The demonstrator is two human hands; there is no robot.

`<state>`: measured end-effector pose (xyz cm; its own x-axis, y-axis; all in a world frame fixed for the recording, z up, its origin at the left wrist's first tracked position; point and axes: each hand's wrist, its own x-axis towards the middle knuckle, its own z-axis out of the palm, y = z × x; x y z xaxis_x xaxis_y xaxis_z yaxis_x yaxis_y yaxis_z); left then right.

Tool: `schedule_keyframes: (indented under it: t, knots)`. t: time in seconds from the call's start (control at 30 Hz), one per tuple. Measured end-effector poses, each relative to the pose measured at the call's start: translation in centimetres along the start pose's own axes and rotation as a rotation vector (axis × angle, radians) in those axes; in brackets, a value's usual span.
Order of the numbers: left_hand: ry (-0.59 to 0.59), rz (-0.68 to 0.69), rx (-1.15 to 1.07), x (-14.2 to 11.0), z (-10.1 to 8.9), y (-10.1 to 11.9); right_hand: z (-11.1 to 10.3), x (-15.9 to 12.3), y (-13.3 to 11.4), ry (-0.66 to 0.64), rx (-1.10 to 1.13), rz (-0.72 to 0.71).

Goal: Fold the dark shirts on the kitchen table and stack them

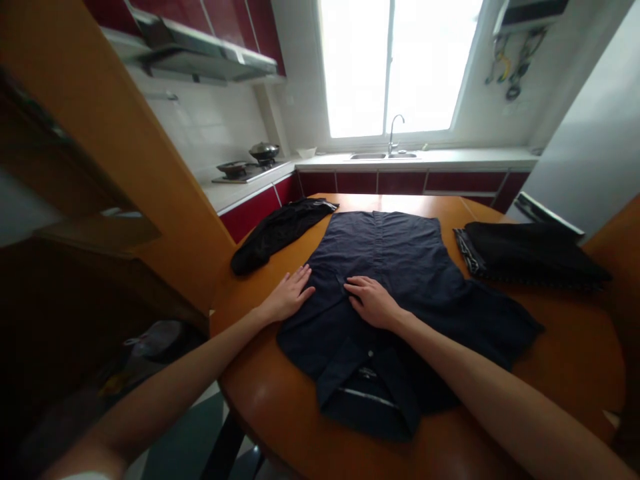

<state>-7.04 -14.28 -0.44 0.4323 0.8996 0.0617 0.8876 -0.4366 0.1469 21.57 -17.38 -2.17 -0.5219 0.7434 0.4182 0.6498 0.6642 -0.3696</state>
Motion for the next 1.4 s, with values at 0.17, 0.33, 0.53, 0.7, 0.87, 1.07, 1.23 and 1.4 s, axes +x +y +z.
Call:
schedule_keyframes:
  t: [0.17,0.33,0.53,0.7,0.87,1.07,1.23,1.4]
  knots:
    - [0.013,-0.004,-0.003,0.8,-0.3,-0.3,-0.4,0.3,-0.5,-0.006,-0.033,0.013]
    - [0.041,0.118,0.009,4.8,-2.2,2.4,-0.6,0.4,-0.6,-0.016,-0.044,0.008]
    - [0.036,0.166,-0.011,7.1,0.3,5.5,-0.7,0.6,-0.6,-0.023,-0.046,-0.017]
    - [0.045,0.204,0.034,7.0,2.3,5.2,-0.8,0.8,-0.7,-0.024,-0.055,-0.024]
    - [0.021,0.195,0.046,7.1,1.9,5.1,-0.8,0.8,-0.6,-0.031,-0.053,-0.01]
    - [0.007,0.195,0.043,6.9,1.9,5.3,-0.9,0.7,-0.7,-0.03,-0.035,-0.012]
    - [0.003,0.19,-0.035,7.0,1.5,5.4,-0.7,0.7,-0.6,-0.011,-0.004,-0.007]
    - [0.105,0.123,-0.187,7.6,0.2,4.2,-0.3,0.9,0.6,0.136,0.234,0.14]
